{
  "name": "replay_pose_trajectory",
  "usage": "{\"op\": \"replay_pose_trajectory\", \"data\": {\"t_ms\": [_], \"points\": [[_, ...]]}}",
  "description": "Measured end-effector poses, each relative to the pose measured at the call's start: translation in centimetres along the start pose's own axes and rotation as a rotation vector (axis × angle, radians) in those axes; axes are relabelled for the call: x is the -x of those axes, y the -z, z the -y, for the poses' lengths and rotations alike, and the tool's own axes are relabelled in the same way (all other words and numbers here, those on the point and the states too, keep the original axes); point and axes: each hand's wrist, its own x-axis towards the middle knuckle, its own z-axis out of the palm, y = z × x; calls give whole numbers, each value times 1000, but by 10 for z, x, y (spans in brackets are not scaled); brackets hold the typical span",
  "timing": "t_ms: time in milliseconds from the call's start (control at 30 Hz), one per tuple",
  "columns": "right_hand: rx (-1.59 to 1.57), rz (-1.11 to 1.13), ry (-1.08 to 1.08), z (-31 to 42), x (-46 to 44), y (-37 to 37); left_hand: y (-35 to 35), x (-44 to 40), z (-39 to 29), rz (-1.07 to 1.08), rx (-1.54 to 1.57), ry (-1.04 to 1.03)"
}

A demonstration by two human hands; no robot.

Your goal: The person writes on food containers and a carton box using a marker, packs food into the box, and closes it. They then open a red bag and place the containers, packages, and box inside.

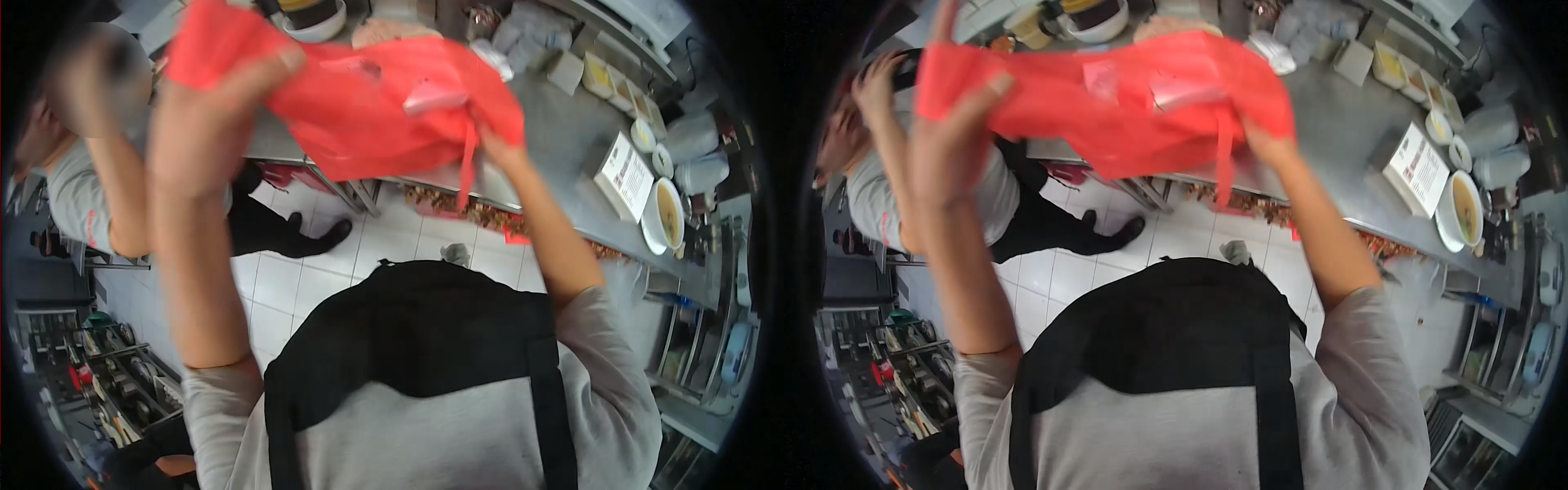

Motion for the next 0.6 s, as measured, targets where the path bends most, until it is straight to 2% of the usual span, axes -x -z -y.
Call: {"op": "replay_pose_trajectory", "data": {"t_ms": [67, 100, 167, 200, 267, 333, 367, 433, 500, 600], "points": [[276, 592, -426, 31, -64, 48, 26, -29, -8, 55, -176, 48], [379, 392, -336, 36, -72, 64, 45, -44, -13, 113, -225, 80], [555, 665, -350, 86, -101, 122, 82, -75, -33, 419, -156, 149], [643, 406, -411, 27, -110, 154, 87, -75, -39, 482, -75, 199], [410, 429, -194, 31, -131, 206, 92, -67, -54, 600, 117, 312], [-79, 527, 95, 42, -144, 241, 87, -60, -63, 626, 165, 333], [-350, 614, 246, 51, -145, 253, 80, -47, -61, 591, 135, 309], [-701, 818, 400, 76, -133, 261, 63, -20, -59, 458, 46, 219], [-885, 1022, 390, 93, -98, 248, 38, 18, -50, 259, -49, 127], [-1067, 1365, 162, 91, -28, 199, 0, 84, -27, -108, -171, 32]]}}
